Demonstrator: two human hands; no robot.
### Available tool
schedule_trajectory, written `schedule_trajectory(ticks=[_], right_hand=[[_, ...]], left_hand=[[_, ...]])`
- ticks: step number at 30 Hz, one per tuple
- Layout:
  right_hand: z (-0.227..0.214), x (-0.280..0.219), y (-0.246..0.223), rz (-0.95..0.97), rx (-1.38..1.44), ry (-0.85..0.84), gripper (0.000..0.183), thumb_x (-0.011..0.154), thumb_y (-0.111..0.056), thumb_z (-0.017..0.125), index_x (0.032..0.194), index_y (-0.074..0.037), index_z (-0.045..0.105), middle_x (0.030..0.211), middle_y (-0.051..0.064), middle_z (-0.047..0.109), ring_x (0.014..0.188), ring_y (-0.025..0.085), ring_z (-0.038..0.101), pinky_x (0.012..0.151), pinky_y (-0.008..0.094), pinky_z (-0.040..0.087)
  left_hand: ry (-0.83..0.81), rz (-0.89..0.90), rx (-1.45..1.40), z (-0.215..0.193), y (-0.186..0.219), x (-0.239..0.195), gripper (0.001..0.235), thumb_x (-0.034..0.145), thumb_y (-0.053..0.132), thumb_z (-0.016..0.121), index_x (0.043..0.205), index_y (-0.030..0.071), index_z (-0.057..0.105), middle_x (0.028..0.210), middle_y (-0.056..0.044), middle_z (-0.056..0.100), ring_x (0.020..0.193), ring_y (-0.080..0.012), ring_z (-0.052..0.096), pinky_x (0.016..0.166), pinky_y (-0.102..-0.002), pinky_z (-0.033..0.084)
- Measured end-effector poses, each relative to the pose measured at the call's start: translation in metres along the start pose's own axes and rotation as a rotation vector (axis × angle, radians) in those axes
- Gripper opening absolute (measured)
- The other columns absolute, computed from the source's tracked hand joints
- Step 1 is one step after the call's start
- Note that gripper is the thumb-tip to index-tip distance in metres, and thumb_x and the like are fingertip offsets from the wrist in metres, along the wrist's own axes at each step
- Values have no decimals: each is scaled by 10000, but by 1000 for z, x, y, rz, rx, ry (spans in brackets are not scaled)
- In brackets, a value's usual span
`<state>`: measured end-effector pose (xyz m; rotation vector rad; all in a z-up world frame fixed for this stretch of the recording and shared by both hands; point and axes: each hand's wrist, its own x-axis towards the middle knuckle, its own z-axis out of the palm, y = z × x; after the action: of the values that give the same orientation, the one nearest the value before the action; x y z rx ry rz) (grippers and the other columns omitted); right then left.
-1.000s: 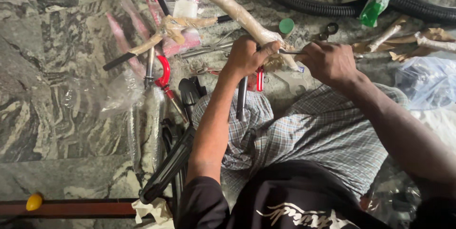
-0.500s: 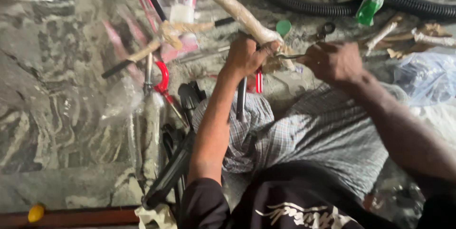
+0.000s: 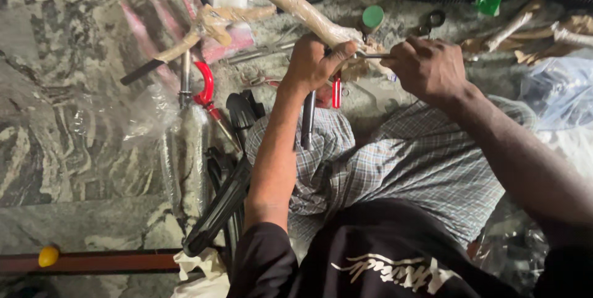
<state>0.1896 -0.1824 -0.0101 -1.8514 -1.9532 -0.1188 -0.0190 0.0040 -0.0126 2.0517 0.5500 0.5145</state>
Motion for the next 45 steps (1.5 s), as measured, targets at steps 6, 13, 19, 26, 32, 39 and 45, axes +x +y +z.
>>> schedule_trajectory(ticks=[6,13,19,26,32,39,45], right_hand=[[26,-2,7,-33,-215,348,243,1014,-287,838,872,-135,712,705,-27,575,547,110,458,500,314,343],[-23,5,3,19,-58,-25,217,1068,-311,743,927,-147,718,763,-8,623,544,97,413,449,292,295],[-70,31,3,131,-206,-304,404,1016,-422,677,875,-44,702,673,20,628,493,87,431,414,272,326],[-16,8,4,93,-37,-51,276,1074,-358,743,954,-118,677,761,4,636,589,129,547,520,283,409],[18,-6,14,-12,-161,276,308,980,-352,833,944,-125,628,754,-9,590,582,148,542,520,326,377],[-17,-3,16,163,41,-106,210,1106,-260,635,937,-158,708,803,-17,642,530,30,420,384,245,285],[-63,4,15,190,-234,-386,478,1106,-460,603,788,-123,721,649,3,605,496,147,422,479,337,344]], left_hand=[[-116,-88,56,5,-6,11,821,853,818,434,1067,114,799,811,-66,777,712,-213,789,607,-357,598],[-34,46,154,8,1,19,817,927,792,444,1008,76,830,659,-76,721,631,-190,728,574,-355,535],[-12,73,180,14,11,22,738,934,728,519,974,53,815,645,-87,731,532,-176,709,485,-353,518],[29,174,97,7,13,17,677,1009,694,527,1010,84,820,819,-97,773,757,-242,753,668,-367,558],[22,181,50,5,9,21,705,997,720,529,1008,72,807,818,-64,779,750,-211,769,665,-348,571],[-72,43,219,22,-2,35,801,926,798,435,882,100,825,479,19,575,391,-113,555,363,-327,406],[-83,-27,256,29,1,25,809,910,807,455,814,82,799,486,-24,589,410,-144,584,400,-346,433]])
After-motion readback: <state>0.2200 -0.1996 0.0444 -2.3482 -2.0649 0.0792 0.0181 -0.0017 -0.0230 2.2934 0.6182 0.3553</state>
